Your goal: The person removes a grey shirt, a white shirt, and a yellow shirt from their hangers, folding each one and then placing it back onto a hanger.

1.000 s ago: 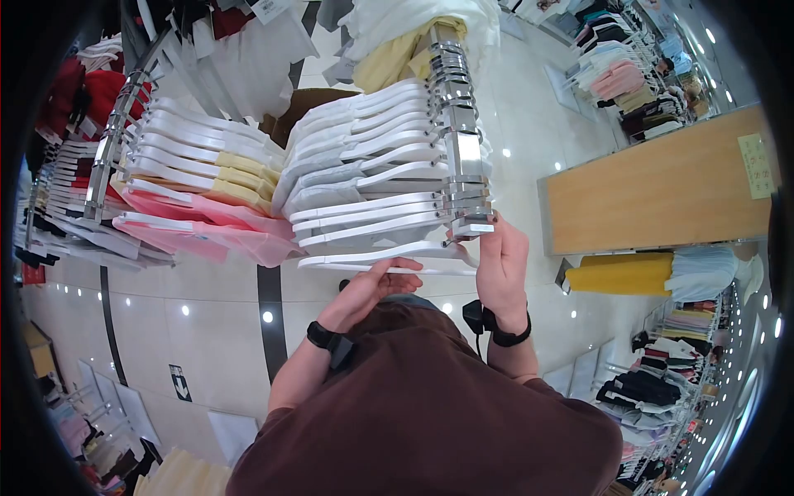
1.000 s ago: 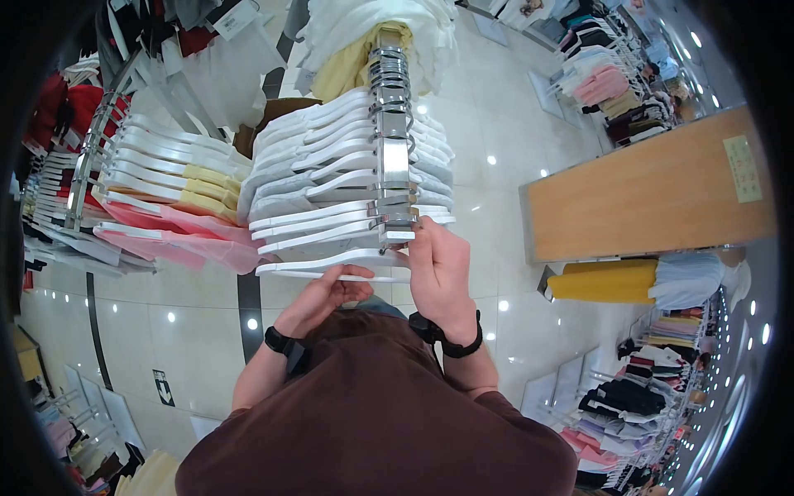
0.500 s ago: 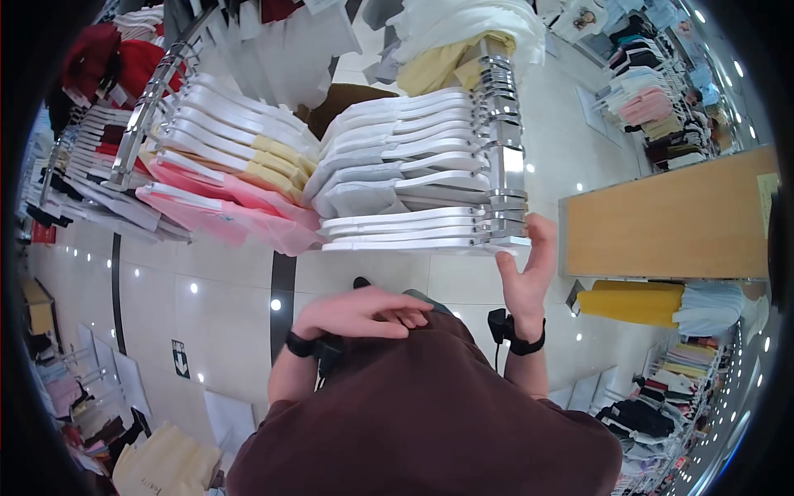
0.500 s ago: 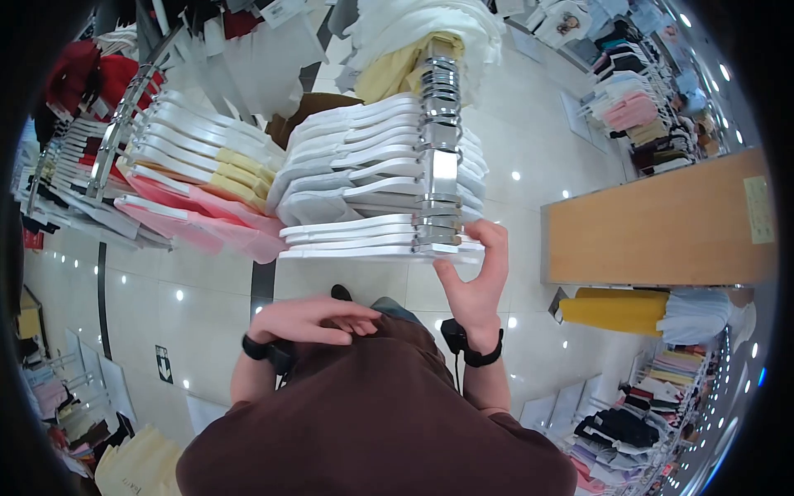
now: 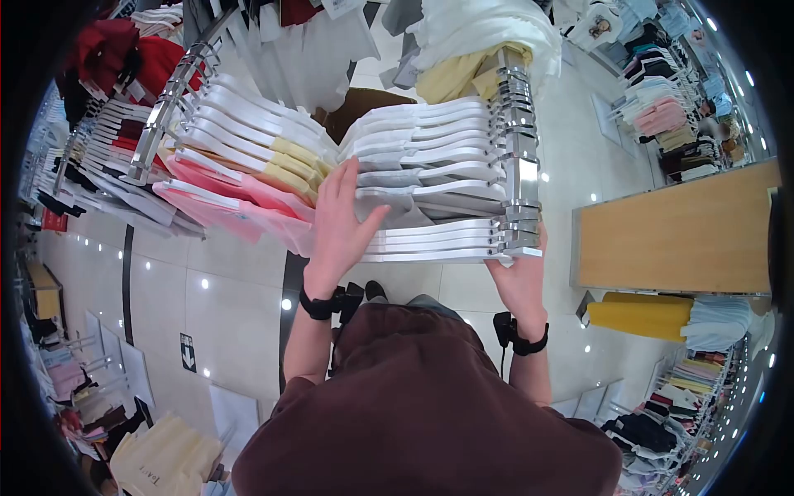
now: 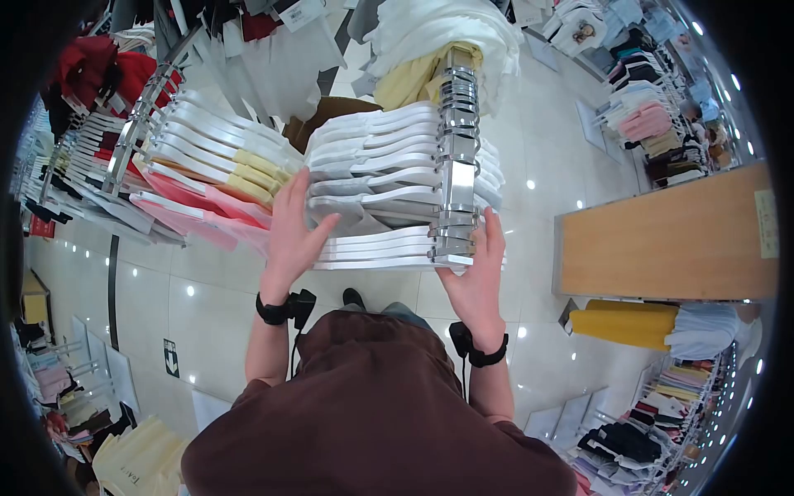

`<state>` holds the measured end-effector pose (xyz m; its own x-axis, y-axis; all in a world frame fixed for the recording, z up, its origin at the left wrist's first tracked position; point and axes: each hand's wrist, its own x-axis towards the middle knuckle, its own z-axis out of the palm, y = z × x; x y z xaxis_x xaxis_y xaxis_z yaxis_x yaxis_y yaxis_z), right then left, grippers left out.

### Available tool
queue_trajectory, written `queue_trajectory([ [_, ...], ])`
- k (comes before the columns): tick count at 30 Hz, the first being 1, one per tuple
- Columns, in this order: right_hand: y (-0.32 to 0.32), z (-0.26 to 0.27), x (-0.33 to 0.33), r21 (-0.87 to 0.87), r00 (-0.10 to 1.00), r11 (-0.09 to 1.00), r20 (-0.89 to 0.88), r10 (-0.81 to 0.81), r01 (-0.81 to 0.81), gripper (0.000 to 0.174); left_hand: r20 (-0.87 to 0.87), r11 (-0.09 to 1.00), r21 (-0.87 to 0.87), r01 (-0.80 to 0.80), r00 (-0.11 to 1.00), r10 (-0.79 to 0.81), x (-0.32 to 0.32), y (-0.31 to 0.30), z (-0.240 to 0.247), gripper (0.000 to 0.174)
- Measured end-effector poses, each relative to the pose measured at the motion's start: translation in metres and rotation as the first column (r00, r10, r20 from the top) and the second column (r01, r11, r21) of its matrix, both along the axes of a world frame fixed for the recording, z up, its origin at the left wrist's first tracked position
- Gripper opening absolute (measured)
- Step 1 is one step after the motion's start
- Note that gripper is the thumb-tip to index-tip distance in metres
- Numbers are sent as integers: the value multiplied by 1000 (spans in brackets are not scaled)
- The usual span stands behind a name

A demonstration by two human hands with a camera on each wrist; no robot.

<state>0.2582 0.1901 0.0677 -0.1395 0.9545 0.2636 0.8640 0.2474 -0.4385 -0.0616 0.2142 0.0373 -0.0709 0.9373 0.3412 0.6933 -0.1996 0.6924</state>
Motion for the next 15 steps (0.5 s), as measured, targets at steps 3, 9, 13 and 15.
queue_trajectory([
  [3, 4, -1, 7, -66, 998, 997, -46, -38, 35, 91, -62, 999, -9, 41, 997, -42, 0, 6, 18, 79],
  [9, 22, 1, 14, -148, 975, 979, 152, 160, -137, 86, -79, 987, -132, 87, 992, -98, 4, 2, 24, 73],
  [13, 25, 7, 13, -176, 994, 982, -101, 51, -68, 83, 54, 928, -297, 225, 974, -219, 1, 5, 27, 62],
  [15, 29, 7, 17, -159, 974, 984, -225, 37, -74, 83, 54, 929, -260, 262, 965, -257, 0, 14, 20, 61],
])
